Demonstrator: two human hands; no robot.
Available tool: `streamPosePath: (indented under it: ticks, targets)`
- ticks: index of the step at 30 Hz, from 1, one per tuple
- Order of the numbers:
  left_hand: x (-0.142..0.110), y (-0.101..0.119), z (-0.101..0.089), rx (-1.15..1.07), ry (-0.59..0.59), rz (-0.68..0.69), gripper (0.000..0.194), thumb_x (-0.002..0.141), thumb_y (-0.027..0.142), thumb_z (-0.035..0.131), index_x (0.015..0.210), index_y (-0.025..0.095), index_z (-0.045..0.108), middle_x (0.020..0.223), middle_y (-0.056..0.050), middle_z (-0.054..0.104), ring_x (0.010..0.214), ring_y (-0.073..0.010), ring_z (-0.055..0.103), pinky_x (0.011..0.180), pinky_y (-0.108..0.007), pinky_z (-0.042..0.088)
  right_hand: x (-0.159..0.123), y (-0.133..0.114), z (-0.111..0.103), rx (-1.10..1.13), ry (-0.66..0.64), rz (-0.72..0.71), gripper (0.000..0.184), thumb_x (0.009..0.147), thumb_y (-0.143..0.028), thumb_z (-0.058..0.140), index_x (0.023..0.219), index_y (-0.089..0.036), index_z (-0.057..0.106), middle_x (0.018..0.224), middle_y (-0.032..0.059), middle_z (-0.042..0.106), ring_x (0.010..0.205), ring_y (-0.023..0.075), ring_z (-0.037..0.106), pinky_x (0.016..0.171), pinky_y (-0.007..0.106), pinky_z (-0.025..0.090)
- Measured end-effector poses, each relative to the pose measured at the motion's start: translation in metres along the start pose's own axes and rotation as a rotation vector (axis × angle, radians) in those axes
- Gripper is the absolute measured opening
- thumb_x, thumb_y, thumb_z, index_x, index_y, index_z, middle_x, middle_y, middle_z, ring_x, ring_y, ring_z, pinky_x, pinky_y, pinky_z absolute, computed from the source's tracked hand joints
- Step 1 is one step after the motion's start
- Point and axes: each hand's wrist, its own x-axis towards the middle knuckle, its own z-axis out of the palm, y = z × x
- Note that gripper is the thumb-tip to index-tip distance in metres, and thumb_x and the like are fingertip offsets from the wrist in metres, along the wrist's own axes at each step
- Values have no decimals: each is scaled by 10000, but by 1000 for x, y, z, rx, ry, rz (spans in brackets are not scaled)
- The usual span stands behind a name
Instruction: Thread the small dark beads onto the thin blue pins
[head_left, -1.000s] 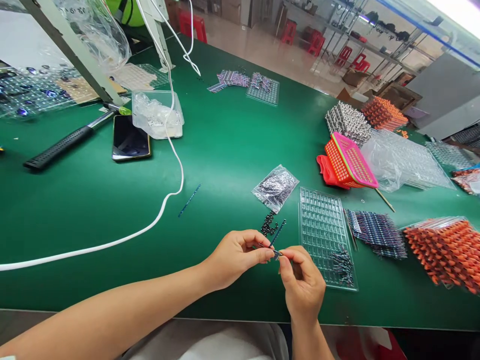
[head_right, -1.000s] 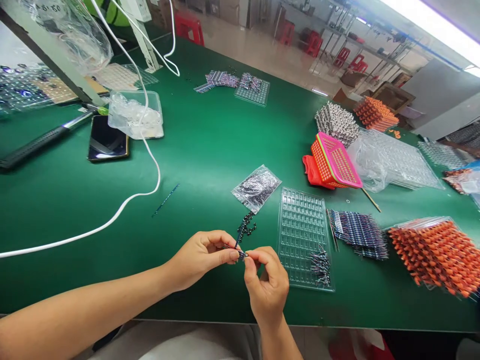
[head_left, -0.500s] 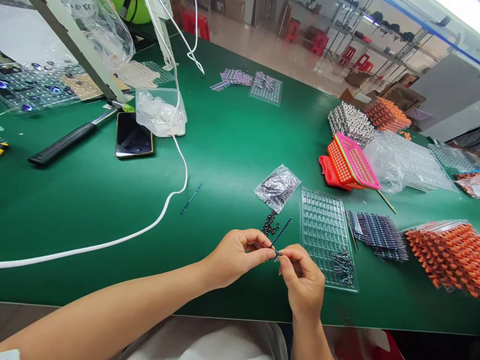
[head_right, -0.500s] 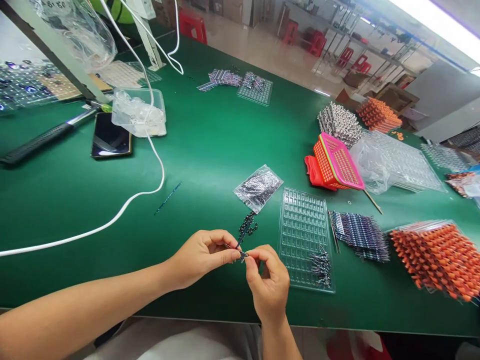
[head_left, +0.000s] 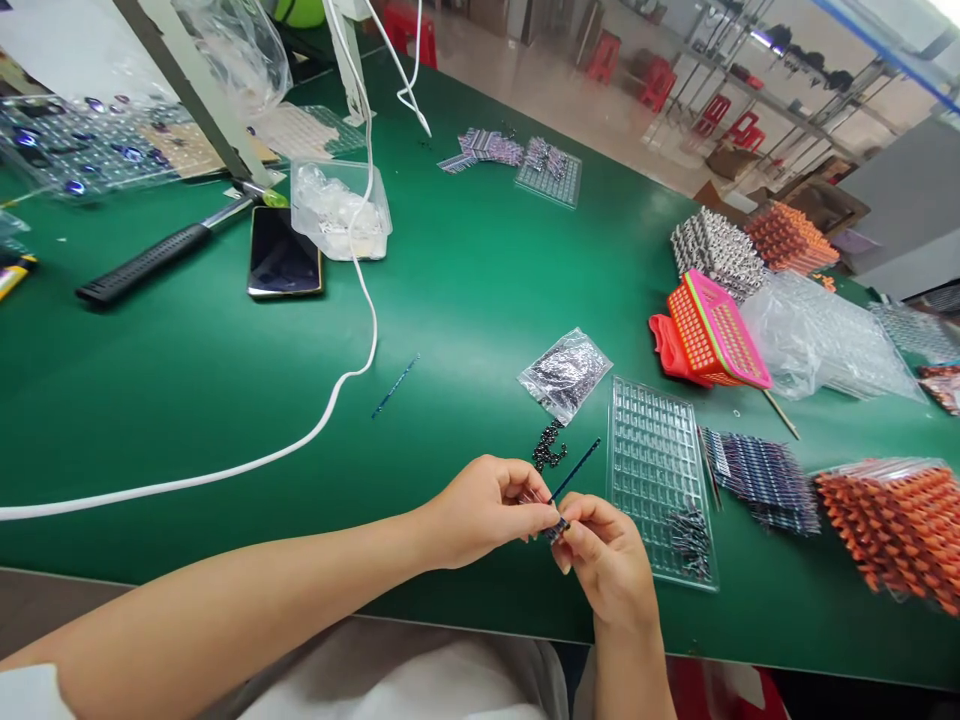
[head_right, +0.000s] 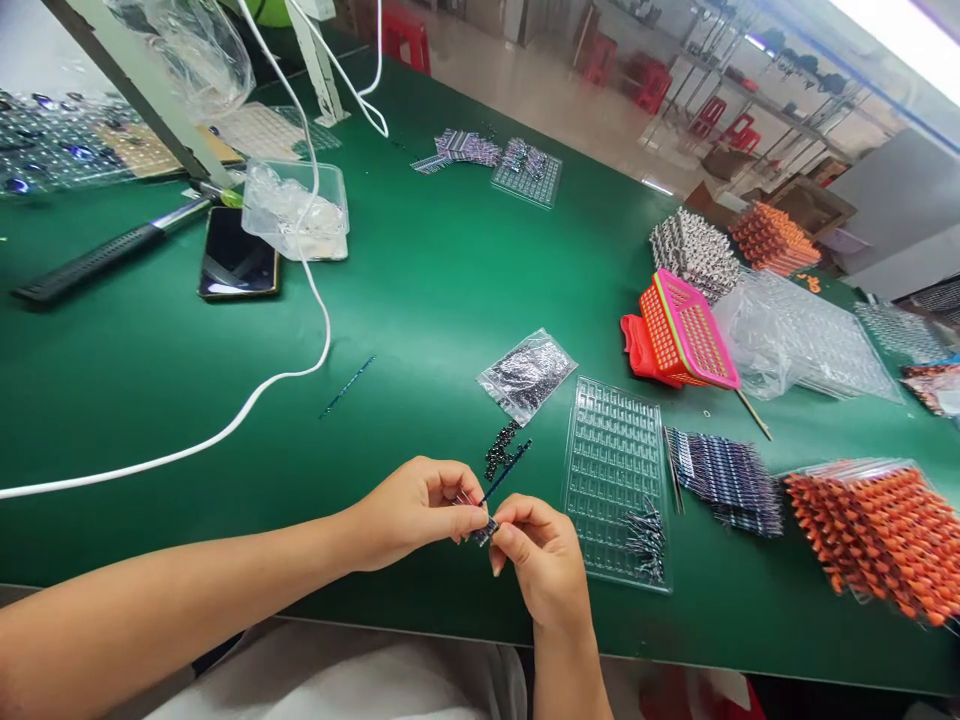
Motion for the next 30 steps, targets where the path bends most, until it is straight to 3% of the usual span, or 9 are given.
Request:
streamPosePath:
  ticks: [13,30]
  targets:
    - [-2,-2,0,43,10,27,151,691,231,738,703,143,616,628,16,628,588,-115,569,587,-244,428,2,-3,3,-1,37,47,187,697,-327,843,754,-177,747,684,5,604,477,92,554,407,195,464]
    - [-5,-1,1,157,37,86,147,772,270,685,751,140,620,690,-14,640,636,-132,571,621,-259,438,1,-2,5,-50,29,-45,142,778,-324,787,801,-190,746,710,6,617,519,96,575,437,197,484]
